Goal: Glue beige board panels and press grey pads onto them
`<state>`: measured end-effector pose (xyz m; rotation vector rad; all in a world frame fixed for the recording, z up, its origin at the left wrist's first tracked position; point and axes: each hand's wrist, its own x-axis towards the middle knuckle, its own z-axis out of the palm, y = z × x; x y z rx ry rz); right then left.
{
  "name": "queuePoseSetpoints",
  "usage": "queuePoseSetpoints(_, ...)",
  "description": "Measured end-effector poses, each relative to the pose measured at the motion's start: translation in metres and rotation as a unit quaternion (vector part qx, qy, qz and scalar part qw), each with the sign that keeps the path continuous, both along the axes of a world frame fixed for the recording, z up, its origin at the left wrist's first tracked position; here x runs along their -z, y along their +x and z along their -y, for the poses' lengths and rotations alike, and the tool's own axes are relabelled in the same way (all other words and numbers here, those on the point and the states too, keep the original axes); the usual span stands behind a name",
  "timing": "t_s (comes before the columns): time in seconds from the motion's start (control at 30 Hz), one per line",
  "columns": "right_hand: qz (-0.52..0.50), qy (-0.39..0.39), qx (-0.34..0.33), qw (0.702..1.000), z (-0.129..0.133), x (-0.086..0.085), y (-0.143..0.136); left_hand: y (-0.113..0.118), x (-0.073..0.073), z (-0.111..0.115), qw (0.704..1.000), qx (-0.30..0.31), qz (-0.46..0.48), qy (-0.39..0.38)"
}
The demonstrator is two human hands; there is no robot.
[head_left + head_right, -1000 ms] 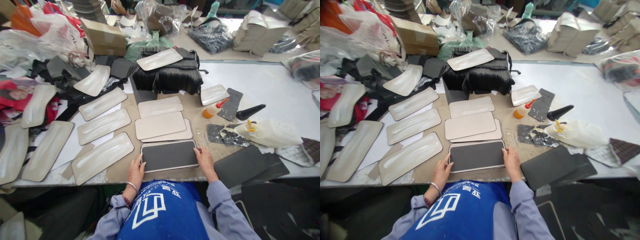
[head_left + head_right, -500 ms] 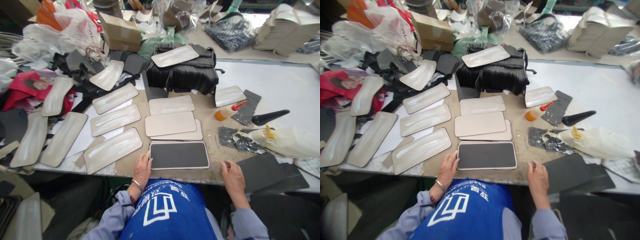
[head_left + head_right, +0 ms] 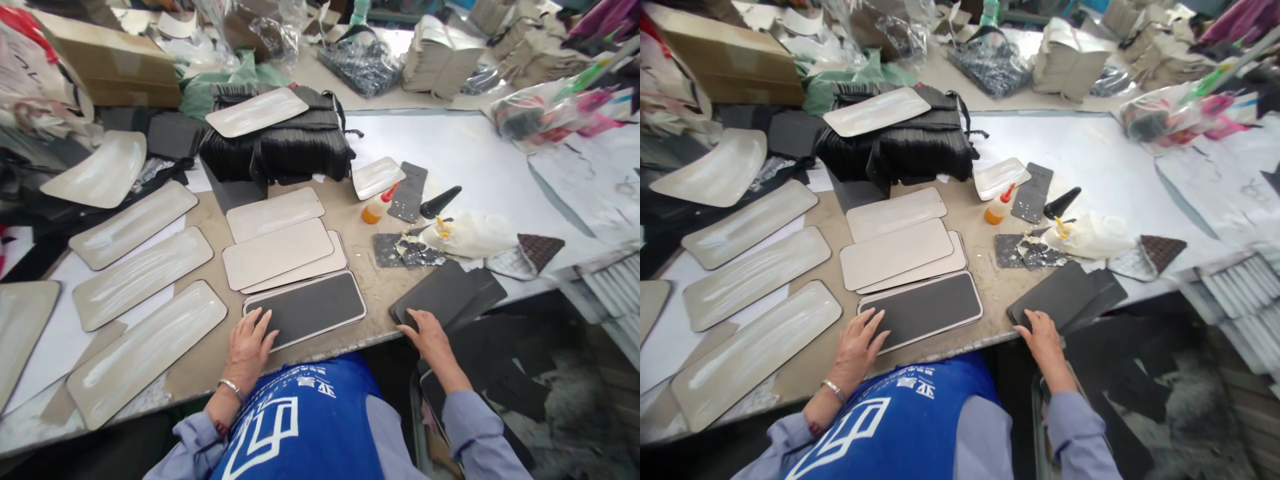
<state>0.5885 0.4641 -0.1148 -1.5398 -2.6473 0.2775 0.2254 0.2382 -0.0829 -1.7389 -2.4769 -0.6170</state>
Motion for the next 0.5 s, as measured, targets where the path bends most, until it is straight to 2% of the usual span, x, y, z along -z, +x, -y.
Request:
queuePoseSetpoints(0.17, -0.063, -0.016, -0.002, 0.998, -0.002, -0.008, 0.006, 0.025, -0.013, -0.030, 0.995, 0.060, 0.071, 0.031)
queuePoseSetpoints(0.33, -0.064, -0.030, 0.023, 0.997, 0.001, -0.026, -0.008, 0.052, -0.020, -0.056, 0.981, 0.135, 0.139, -0.001)
queuePoseSetpoints(0.43, -0.049, -0.020, 0.071, 0.996, 0.002, -0.026, -0.007, 0.063, -0.028, -0.064, 0.973, 0.154, 0.164, -0.050)
queuePoseSetpoints(0.5, -0.035, -0.007, 0.139, 0.990, -0.002, -0.016, 0.002, 0.066, -0.032, -0.066, 0.971, 0.145, 0.179, -0.067)
